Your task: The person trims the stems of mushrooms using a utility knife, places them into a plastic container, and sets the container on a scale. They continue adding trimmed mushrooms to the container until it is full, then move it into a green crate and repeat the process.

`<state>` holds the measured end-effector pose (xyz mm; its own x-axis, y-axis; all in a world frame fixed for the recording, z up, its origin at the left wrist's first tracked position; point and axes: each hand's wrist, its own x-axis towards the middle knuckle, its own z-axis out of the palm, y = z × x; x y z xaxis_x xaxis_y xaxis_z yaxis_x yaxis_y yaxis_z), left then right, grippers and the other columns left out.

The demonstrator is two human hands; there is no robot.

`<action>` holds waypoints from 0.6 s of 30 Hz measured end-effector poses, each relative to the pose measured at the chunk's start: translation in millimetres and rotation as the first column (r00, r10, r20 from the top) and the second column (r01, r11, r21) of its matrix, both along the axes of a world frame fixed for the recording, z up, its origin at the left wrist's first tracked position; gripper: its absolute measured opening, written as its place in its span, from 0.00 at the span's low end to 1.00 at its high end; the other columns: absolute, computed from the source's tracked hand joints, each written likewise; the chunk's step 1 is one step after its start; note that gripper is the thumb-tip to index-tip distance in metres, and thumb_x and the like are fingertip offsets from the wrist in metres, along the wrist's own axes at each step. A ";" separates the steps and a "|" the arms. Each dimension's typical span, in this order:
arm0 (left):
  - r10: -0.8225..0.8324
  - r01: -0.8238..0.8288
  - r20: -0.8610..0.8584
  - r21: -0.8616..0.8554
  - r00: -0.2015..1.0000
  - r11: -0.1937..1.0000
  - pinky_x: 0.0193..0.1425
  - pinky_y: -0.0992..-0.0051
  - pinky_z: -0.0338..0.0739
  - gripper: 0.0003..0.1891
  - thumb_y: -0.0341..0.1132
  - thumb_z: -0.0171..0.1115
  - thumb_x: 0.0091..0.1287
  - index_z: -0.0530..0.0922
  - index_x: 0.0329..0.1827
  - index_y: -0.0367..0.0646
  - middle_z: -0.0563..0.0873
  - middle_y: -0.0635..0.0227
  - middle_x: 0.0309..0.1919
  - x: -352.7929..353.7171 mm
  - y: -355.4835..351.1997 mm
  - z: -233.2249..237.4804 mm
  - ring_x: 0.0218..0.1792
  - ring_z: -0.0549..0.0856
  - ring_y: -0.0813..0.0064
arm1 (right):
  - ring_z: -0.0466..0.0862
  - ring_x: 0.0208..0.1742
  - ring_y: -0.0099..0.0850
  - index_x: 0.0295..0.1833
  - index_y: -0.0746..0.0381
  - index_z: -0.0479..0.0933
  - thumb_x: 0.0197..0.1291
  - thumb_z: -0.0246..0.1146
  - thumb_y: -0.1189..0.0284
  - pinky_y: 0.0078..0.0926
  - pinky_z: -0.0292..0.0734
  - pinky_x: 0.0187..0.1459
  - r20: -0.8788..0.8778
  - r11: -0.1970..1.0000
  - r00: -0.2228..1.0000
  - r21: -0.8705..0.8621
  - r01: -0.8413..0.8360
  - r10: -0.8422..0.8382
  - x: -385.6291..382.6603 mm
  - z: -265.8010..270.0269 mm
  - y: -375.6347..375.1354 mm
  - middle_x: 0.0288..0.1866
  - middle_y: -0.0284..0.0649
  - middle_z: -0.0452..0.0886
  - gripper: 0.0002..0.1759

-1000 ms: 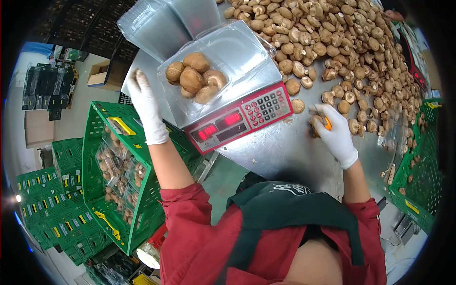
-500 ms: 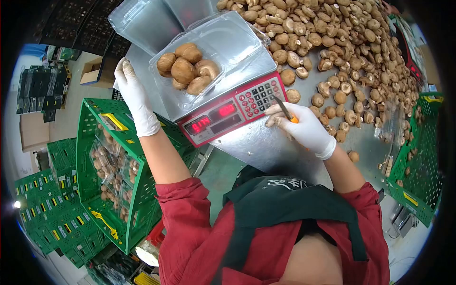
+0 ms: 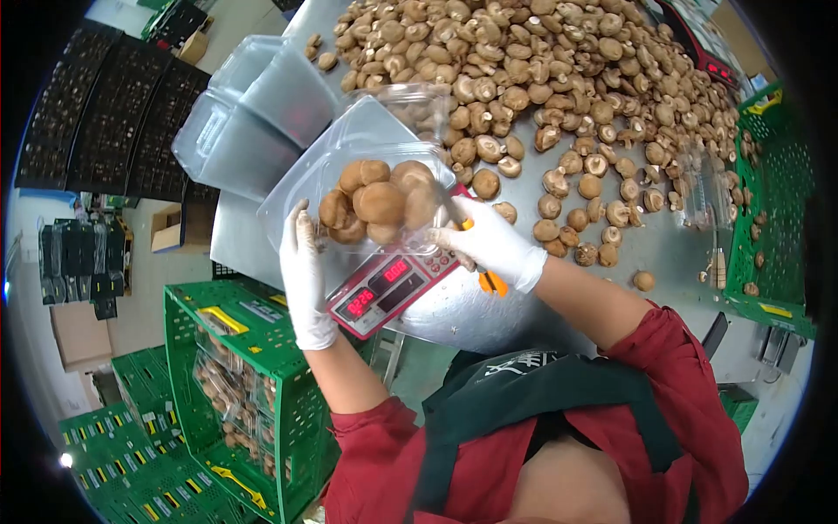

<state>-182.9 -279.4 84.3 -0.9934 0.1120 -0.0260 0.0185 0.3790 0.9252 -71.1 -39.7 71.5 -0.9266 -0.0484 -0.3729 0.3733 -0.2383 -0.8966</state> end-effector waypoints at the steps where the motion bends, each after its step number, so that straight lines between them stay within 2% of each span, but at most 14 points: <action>1: -0.018 0.023 0.081 -0.060 0.997 0.998 0.50 0.74 0.75 0.24 0.47 0.50 0.77 0.74 0.65 0.36 0.83 0.62 0.45 -9.0 0.1 8.5 0.45 0.82 0.74 | 0.70 0.18 0.16 0.45 0.63 0.74 0.63 0.66 0.69 0.16 0.64 0.19 -0.005 0.999 1.000 -0.036 0.014 -0.014 -1.4 -4.0 9.6 0.27 0.30 0.75 0.11; 2: -0.030 0.049 0.162 -0.120 0.986 0.992 0.46 0.75 0.76 0.24 0.47 0.50 0.77 0.74 0.65 0.37 0.84 0.65 0.41 -20.1 1.9 17.0 0.40 0.82 0.76 | 0.70 0.18 0.16 0.45 0.63 0.74 0.63 0.66 0.70 0.16 0.64 0.19 -0.005 0.997 1.000 -0.075 0.026 -0.026 -0.6 -3.9 18.9 0.27 0.29 0.75 0.11; 3: -0.076 0.093 0.122 -0.145 0.990 0.985 0.41 0.77 0.76 0.25 0.47 0.54 0.75 0.74 0.65 0.37 0.85 0.69 0.36 -39.4 1.4 10.0 0.34 0.81 0.79 | 0.70 0.18 0.16 0.46 0.63 0.75 0.63 0.66 0.71 0.16 0.64 0.19 -0.015 0.994 0.999 -0.095 0.045 -0.047 -1.6 -7.5 25.1 0.27 0.29 0.75 0.10; 6: -0.087 0.093 0.130 -0.040 0.988 0.995 0.45 0.77 0.76 0.24 0.43 0.54 0.75 0.71 0.68 0.37 0.86 0.65 0.41 -85.0 32.3 4.8 0.41 0.83 0.78 | 0.71 0.19 0.15 0.46 0.62 0.75 0.62 0.65 0.72 0.15 0.65 0.21 -0.034 0.994 0.995 -0.061 0.093 -0.095 -3.5 -5.0 32.1 0.28 0.29 0.75 0.09; 9: -0.242 0.200 0.278 0.170 0.930 0.965 0.47 0.78 0.76 0.27 0.33 0.56 0.71 0.65 0.71 0.34 0.85 0.62 0.45 -108.4 52.8 -2.1 0.43 0.84 0.76 | 0.71 0.21 0.15 0.45 0.62 0.76 0.63 0.65 0.72 0.16 0.65 0.22 -0.076 0.995 0.992 -0.015 0.096 -0.096 -6.9 -4.8 36.8 0.27 0.29 0.75 0.08; 12: -0.321 0.291 0.127 0.211 0.938 0.933 0.52 0.77 0.75 0.30 0.26 0.54 0.66 0.63 0.72 0.33 0.84 0.60 0.49 -118.6 47.0 -9.4 0.46 0.83 0.74 | 0.72 0.21 0.16 0.44 0.63 0.77 0.65 0.64 0.68 0.16 0.65 0.22 -0.095 0.996 0.991 -0.018 0.090 -0.091 -8.4 -7.1 41.8 0.26 0.30 0.76 0.10; 14: -0.318 0.332 -0.099 0.205 0.943 0.921 0.62 0.73 0.72 0.29 0.23 0.53 0.61 0.68 0.70 0.36 0.82 0.58 0.54 -96.1 43.1 11.3 0.55 0.80 0.71 | 0.71 0.20 0.16 0.47 0.64 0.76 0.68 0.62 0.63 0.16 0.65 0.21 -0.083 0.993 0.990 -0.050 0.106 -0.110 -7.5 -6.7 44.9 0.26 0.30 0.76 0.14; 16: -0.288 0.319 -0.209 0.134 0.935 0.938 0.70 0.69 0.66 0.27 0.25 0.52 0.62 0.73 0.67 0.38 0.78 0.56 0.61 -60.2 35.3 35.9 0.64 0.75 0.66 | 0.69 0.17 0.14 0.52 0.65 0.76 0.71 0.59 0.58 0.14 0.66 0.20 -0.061 0.989 0.990 -0.094 0.117 -0.123 -10.3 -0.1 47.9 0.26 0.30 0.75 0.19; 17: -0.347 0.366 -0.261 0.030 0.901 0.930 0.71 0.67 0.64 0.26 0.25 0.52 0.62 0.75 0.66 0.39 0.77 0.56 0.62 -45.0 27.5 44.1 0.65 0.74 0.64 | 0.69 0.17 0.14 0.52 0.66 0.76 0.71 0.57 0.50 0.15 0.67 0.20 -0.053 0.978 0.994 -0.190 0.080 -0.092 -9.9 -0.5 53.1 0.27 0.31 0.76 0.26; 18: -0.407 0.403 -0.305 -0.078 0.861 0.912 0.73 0.66 0.62 0.25 0.26 0.51 0.62 0.77 0.64 0.40 0.77 0.55 0.63 -30.5 18.4 50.9 0.67 0.73 0.62 | 0.69 0.17 0.14 0.52 0.66 0.77 0.71 0.58 0.52 0.14 0.67 0.20 -0.057 0.980 0.993 -0.176 0.089 -0.100 -10.8 2.0 53.9 0.27 0.32 0.77 0.25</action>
<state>-213.4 -261.0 135.3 -0.8182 0.5079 0.2693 0.4552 0.2863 0.8431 -81.9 14.2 73.5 -0.9522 -0.0178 -0.3049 0.2834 -0.4232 -0.8606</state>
